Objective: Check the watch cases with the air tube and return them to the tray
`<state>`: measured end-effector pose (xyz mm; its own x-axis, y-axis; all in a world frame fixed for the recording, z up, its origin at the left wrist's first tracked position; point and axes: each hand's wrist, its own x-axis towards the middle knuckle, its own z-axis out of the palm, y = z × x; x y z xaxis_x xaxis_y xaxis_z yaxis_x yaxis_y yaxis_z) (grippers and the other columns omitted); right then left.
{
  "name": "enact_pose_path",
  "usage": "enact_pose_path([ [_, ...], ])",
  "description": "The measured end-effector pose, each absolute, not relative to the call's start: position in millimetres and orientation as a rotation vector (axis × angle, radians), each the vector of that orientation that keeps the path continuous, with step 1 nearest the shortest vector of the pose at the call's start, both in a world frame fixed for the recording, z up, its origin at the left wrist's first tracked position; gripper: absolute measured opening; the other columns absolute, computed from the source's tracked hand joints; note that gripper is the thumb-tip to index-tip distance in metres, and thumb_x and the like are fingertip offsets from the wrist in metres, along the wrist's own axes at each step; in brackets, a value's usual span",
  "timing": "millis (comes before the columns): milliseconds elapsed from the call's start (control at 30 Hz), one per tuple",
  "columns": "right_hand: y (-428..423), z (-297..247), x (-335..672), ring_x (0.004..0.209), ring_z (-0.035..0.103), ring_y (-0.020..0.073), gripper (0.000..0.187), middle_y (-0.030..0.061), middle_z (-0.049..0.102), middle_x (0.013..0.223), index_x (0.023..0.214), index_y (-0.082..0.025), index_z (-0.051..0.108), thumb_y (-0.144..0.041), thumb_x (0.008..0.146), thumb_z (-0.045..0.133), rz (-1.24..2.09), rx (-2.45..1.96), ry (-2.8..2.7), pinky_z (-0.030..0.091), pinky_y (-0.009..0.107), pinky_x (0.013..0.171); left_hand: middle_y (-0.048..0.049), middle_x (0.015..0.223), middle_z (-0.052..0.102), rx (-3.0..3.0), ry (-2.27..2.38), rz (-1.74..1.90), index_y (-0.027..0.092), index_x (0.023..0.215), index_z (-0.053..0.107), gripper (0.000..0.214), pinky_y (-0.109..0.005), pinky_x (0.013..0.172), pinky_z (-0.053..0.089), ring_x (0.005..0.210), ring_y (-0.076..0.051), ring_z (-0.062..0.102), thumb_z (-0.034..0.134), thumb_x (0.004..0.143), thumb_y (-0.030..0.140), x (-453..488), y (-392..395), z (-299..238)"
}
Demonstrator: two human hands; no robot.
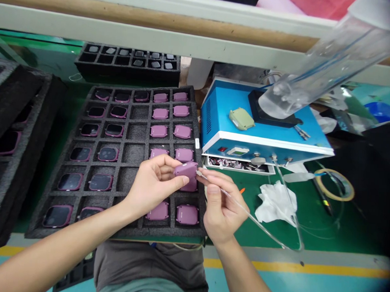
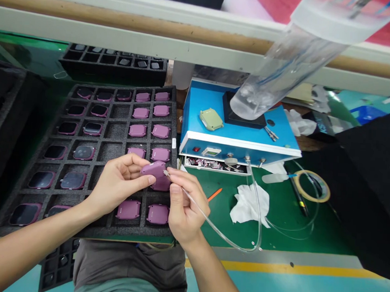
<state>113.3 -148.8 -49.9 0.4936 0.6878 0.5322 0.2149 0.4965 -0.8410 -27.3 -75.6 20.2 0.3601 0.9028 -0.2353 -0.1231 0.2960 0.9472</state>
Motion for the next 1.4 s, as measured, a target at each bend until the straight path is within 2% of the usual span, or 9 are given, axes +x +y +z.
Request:
enact_pose_path([
  [567,-146.0,-50.1,114.4,0.11,0.075,0.0246,0.023,0.0087,0.077,0.115,0.113,-0.025,0.075,-0.014,0.099,0.06,0.403,-1.032,-1.074,0.068,0.047,0.09,-0.0038,0.084,0.084,1.079,0.964,0.841,0.016,0.084,0.072,0.033,-0.024,0.076,0.064,0.077,-0.017,0.08,0.096,0.061,0.017,-29.1,-74.2,21.4],
  [1200,-145.9,-50.3,115.3,0.11,0.075,0.0242,0.023,0.0086,0.077,0.115,0.113,-0.026,0.075,-0.015,0.099,0.06,0.411,-1.037,-1.087,0.068,0.045,0.088,-0.0048,0.086,0.084,1.07,0.977,0.828,0.015,0.085,0.072,0.034,-0.025,0.078,0.063,0.079,-0.018,0.08,0.095,0.06,0.014,-28.7,-73.9,22.2],
  [1400,-145.9,-50.8,115.4,0.109,0.075,0.0246,0.02,0.0092,0.078,0.114,0.111,-0.025,0.075,-0.017,0.099,0.06,0.4,-1.064,-1.09,0.067,0.046,0.089,-0.0056,0.086,0.084,1.079,0.991,0.827,0.015,0.084,0.072,0.031,-0.026,0.078,0.063,0.078,-0.018,0.08,0.095,0.064,0.02,-28.4,-74.1,23.4],
])
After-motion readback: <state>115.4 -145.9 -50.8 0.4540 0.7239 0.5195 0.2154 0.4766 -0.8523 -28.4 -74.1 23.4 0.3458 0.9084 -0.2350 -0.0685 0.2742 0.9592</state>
